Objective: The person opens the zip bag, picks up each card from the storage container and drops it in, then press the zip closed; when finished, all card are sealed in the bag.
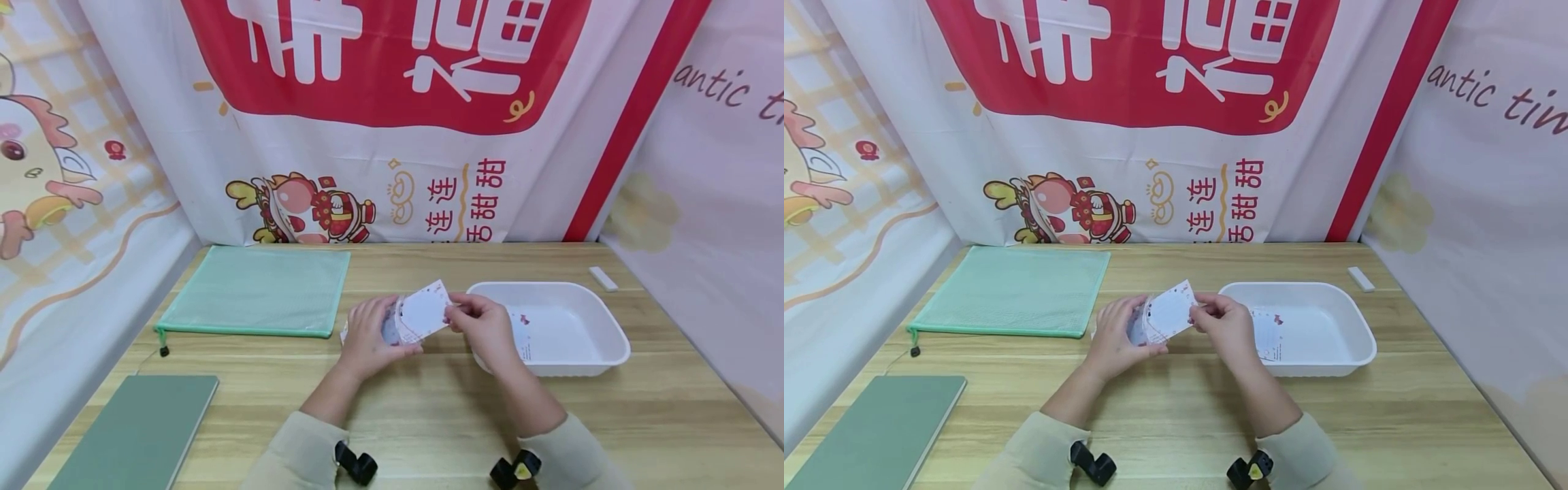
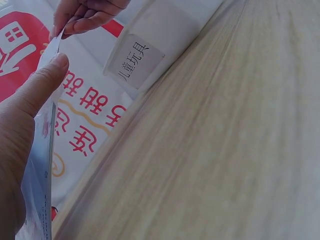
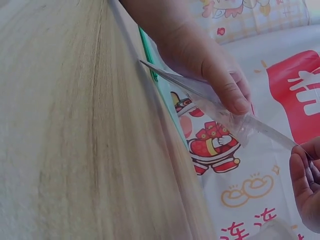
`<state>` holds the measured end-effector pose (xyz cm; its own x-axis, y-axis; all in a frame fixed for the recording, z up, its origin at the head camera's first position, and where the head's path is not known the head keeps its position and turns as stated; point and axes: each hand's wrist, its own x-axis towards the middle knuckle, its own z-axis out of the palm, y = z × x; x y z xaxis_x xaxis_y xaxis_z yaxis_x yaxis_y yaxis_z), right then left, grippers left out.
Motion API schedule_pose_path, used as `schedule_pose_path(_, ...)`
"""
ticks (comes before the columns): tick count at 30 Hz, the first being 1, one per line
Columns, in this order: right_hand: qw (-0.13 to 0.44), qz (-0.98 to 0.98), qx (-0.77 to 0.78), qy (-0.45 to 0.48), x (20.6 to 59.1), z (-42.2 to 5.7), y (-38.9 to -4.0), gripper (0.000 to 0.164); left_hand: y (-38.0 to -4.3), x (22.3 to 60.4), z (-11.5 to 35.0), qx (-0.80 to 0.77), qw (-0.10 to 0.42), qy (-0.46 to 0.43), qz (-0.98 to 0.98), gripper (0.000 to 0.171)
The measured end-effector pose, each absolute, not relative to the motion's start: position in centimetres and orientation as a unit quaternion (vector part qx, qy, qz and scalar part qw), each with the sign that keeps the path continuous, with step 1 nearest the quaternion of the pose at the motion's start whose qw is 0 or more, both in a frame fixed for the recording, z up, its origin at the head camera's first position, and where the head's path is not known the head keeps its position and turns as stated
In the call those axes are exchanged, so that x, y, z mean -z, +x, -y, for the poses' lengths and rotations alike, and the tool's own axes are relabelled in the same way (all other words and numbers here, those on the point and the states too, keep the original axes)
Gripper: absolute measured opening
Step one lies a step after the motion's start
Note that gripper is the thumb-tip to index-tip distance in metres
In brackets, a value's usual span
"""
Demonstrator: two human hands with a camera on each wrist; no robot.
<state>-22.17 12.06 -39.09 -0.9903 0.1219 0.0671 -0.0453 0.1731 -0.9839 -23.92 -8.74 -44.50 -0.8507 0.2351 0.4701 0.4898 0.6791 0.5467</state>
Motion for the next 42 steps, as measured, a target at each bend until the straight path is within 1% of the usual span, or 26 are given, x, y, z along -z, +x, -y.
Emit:
schedule_pose_path(12, 0.011, 0.768, -0.64, 0.013, 39.9, -11.0, -21.9, 0.026, -23.9, 44.5, 8.7, 0.343, 0.199, -0.215, 0.893, 0.092)
schedule_pose_path(21, -0.024, 0.793, -0.609, 0.028, 40.3, -10.4, -21.9, 0.025, -23.8, 44.4, 8.7, 0.333, 0.195, -0.219, 0.896, 0.093)
schedule_pose_path(29, -0.024, 0.826, -0.561, 0.047, 40.9, -9.5, -22.3, 0.022, -23.9, 44.5, 8.8, 0.335, 0.187, -0.223, 0.896, 0.092)
schedule_pose_path(38, -0.018, 0.856, -0.505, 0.111, 41.2, -9.1, -22.8, 0.018, -24.0, 44.7, 8.8, 0.326, 0.205, -0.239, 0.891, 0.092)
schedule_pose_path(42, -0.028, 0.861, -0.494, 0.118, 41.0, -9.2, -22.8, 0.019, -23.9, 44.6, 8.8, 0.326, 0.205, -0.24, 0.891, 0.092)
